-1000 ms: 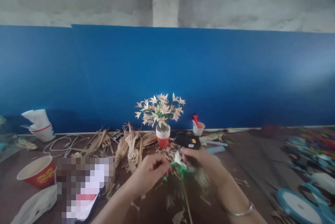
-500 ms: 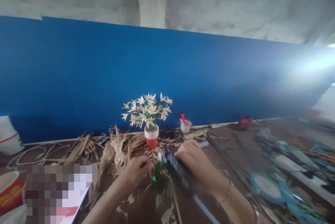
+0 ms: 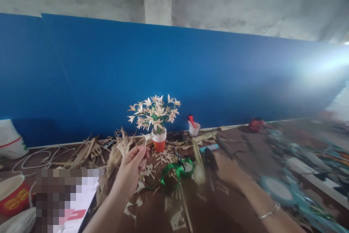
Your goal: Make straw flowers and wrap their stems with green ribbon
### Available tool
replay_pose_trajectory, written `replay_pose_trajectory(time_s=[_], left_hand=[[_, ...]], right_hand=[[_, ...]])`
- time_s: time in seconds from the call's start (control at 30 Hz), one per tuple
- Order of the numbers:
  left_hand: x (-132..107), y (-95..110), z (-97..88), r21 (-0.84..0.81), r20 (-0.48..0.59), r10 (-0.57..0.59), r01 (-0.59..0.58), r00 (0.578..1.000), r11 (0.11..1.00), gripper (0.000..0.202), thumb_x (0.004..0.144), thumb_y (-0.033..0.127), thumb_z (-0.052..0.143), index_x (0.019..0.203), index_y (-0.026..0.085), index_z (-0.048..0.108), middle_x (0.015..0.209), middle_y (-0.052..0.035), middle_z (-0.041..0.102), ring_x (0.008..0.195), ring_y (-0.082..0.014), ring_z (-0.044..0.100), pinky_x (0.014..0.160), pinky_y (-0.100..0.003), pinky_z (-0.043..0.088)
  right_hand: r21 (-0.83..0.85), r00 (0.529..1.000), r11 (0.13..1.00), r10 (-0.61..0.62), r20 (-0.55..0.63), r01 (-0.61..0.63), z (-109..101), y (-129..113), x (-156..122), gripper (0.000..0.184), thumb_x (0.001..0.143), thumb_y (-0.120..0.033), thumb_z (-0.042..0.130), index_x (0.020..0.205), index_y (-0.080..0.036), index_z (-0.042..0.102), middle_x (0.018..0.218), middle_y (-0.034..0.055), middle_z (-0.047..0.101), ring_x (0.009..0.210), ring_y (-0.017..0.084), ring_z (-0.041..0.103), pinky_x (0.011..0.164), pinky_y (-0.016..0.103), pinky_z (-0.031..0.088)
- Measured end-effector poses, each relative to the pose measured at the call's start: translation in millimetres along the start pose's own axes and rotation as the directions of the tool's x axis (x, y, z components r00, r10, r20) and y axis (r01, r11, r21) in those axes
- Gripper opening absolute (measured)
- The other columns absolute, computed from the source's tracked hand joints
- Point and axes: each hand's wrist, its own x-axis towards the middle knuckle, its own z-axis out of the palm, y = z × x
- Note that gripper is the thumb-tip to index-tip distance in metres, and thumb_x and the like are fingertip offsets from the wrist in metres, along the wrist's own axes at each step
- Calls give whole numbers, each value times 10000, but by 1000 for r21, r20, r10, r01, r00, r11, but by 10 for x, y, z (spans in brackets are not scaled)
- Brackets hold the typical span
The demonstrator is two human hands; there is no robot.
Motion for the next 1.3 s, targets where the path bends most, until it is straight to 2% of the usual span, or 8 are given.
replay_pose_trajectory(time_s=[0.1,0.2,0.3,0.4,0.6,0.87,1.07,1.3], left_hand=[[-7,0,7,11,9,-3,3,1000,1000,297,624,390,728,711,128,618,597,19,534,436,-8,301,400,-122,203],[-7,-18,5,12,33,-7,7,999,1000,292,640,391,720,725,131,618,609,21,531,435,-5,294,396,-121,194],[1,-44,-3,11,49,-6,5,999,1000,275,660,379,715,727,129,620,613,21,526,442,-3,289,399,-116,191],[9,-53,-11,2,53,1,-1,999,1000,263,672,372,712,731,131,623,621,19,533,448,-6,291,401,-118,199],[11,-53,-3,-31,52,-22,24,998,999,245,664,362,722,718,146,620,688,0,589,473,-18,343,415,-122,241],[-17,-134,53,11,48,-70,70,996,997,297,676,431,698,736,153,613,602,32,529,454,-29,353,391,-132,220],[-61,-183,98,88,54,-31,27,998,996,308,697,445,675,714,156,572,476,87,360,414,-29,250,380,-149,155],[-134,-184,164,52,45,-113,110,993,993,311,677,439,684,712,164,542,548,65,444,426,-22,296,387,-139,162]], right_hand=[[-26,999,1000,12,-46,-14,-153,-258,-3,266,726,-71,505,954,-111,634,1013,210,638,970,336,577,799,438,342],[186,970,958,-191,-151,218,-234,-676,3,279,875,-302,427,829,-187,678,959,107,650,938,248,583,816,377,371],[230,944,921,-275,-182,313,-186,-1109,-10,333,766,-480,568,800,-177,702,1007,116,636,1030,282,534,870,387,362],[210,956,935,-269,-113,288,-135,-1339,15,176,700,-307,645,736,-148,709,977,157,647,1058,329,511,874,411,343],[415,948,858,-317,-38,304,-334,-1265,166,287,818,-319,492,650,-190,685,714,36,662,699,183,585,622,267,361],[923,915,285,-378,-141,260,-519,-1467,-88,394,854,-410,465,567,-165,576,546,-21,495,547,114,433,534,230,321],[916,937,251,-235,-257,314,-488,-1630,-263,327,838,-441,512,713,-163,631,657,7,585,583,128,476,511,226,331],[866,919,309,-97,-382,393,-490,-1662,-279,261,827,-397,540,761,-172,653,676,7,638,632,148,533,595,223,397]])
